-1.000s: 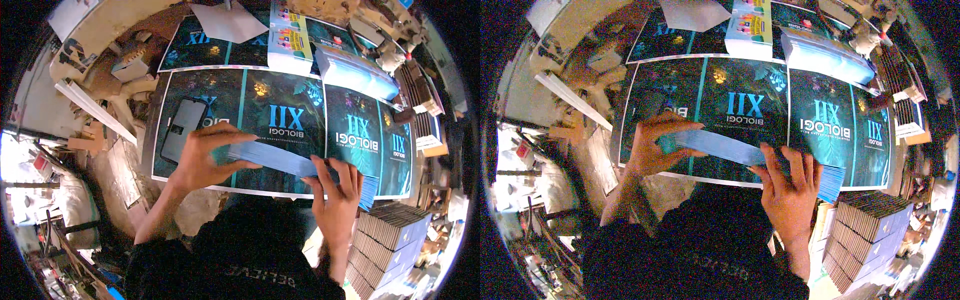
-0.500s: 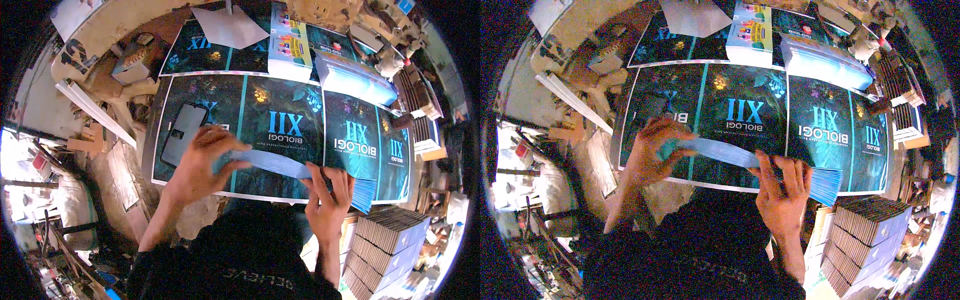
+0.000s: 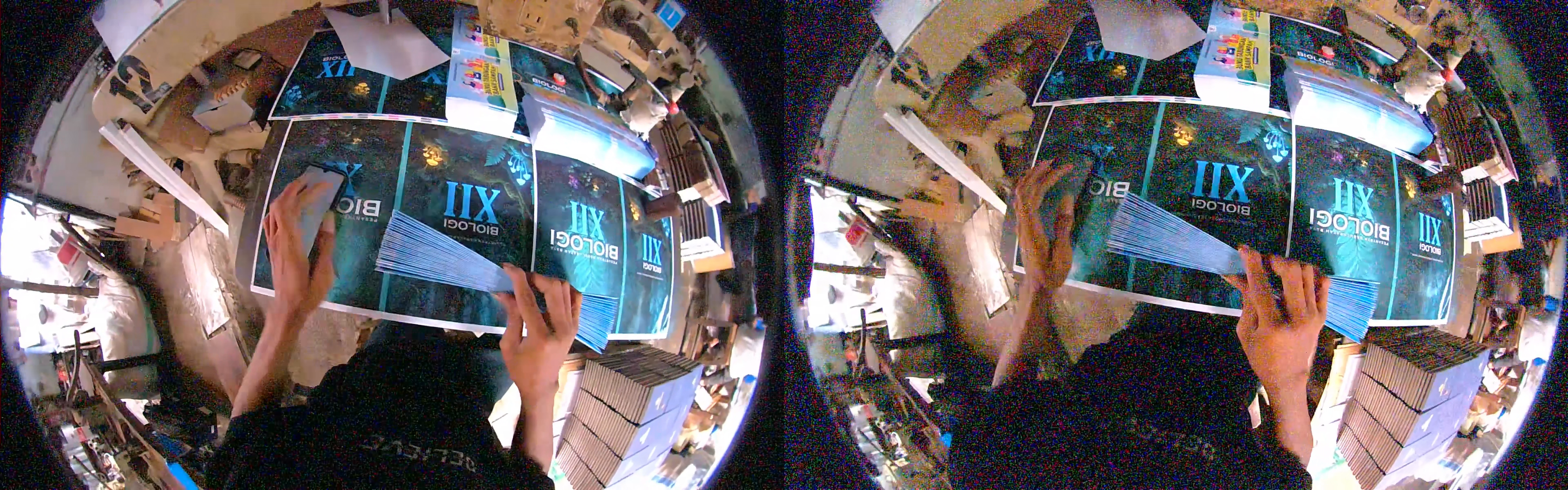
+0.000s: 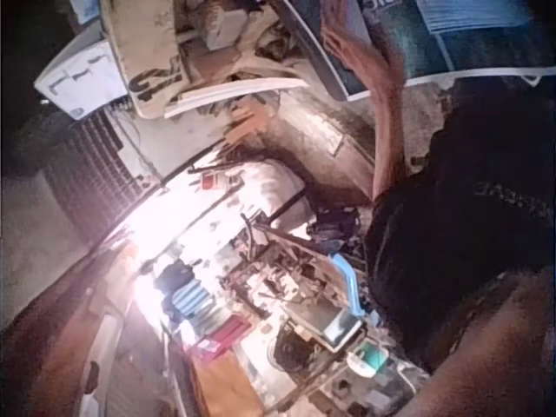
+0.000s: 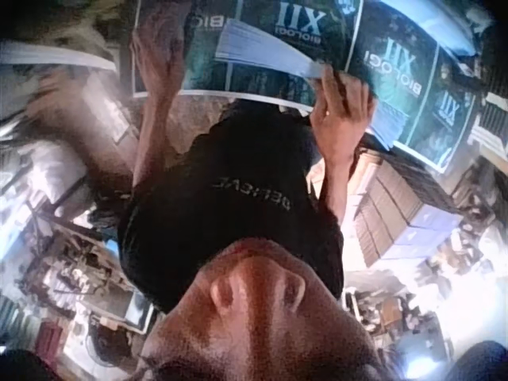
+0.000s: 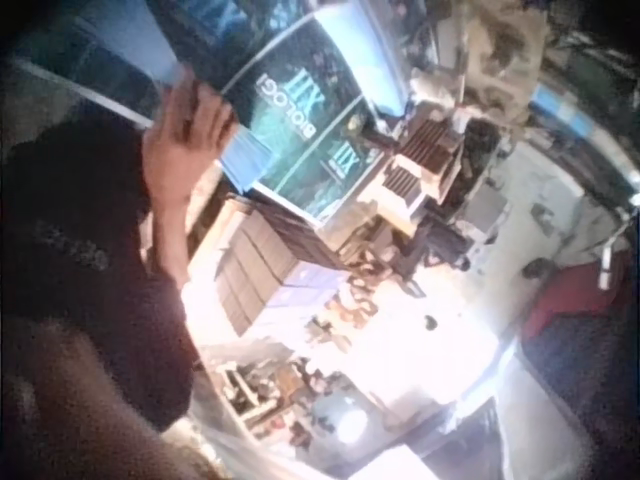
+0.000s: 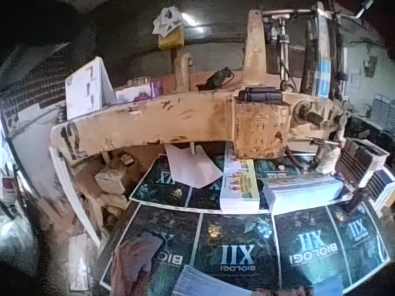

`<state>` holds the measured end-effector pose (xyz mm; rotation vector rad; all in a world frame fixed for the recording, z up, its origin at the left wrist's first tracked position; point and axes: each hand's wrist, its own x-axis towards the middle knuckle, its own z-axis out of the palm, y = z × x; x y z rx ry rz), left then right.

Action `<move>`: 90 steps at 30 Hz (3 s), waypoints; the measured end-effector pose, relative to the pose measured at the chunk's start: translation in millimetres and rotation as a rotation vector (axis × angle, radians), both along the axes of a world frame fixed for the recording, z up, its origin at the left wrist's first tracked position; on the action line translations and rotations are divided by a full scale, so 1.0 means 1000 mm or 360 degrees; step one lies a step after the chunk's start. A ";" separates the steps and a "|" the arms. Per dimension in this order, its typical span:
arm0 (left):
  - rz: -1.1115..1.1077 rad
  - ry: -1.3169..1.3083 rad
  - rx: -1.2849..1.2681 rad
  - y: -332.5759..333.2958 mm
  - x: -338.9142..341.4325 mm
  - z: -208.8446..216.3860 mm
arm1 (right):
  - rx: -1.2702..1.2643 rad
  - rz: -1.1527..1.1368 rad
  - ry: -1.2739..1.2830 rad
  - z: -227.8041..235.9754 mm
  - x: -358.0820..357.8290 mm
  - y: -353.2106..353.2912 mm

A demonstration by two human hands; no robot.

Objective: The person counts a stack of blue printed book covers by flipping through them by hand on a workbench and then aligns the stack.

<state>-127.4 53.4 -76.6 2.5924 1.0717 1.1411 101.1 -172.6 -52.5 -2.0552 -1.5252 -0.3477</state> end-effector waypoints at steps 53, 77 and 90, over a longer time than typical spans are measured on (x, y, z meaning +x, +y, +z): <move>-0.0104 0.0212 -0.0349 0.039 -0.041 -0.010 | 0.0033 -0.0010 0.0012 0.009 -0.004 0.003; -0.0104 0.0125 -0.0249 0.059 -0.027 0.000 | 0.0042 0.0000 0.0034 0.008 -0.002 0.003; -0.1086 0.0685 -0.0086 -0.084 0.086 0.048 | 0.0002 0.0050 0.0011 -0.001 0.002 -0.001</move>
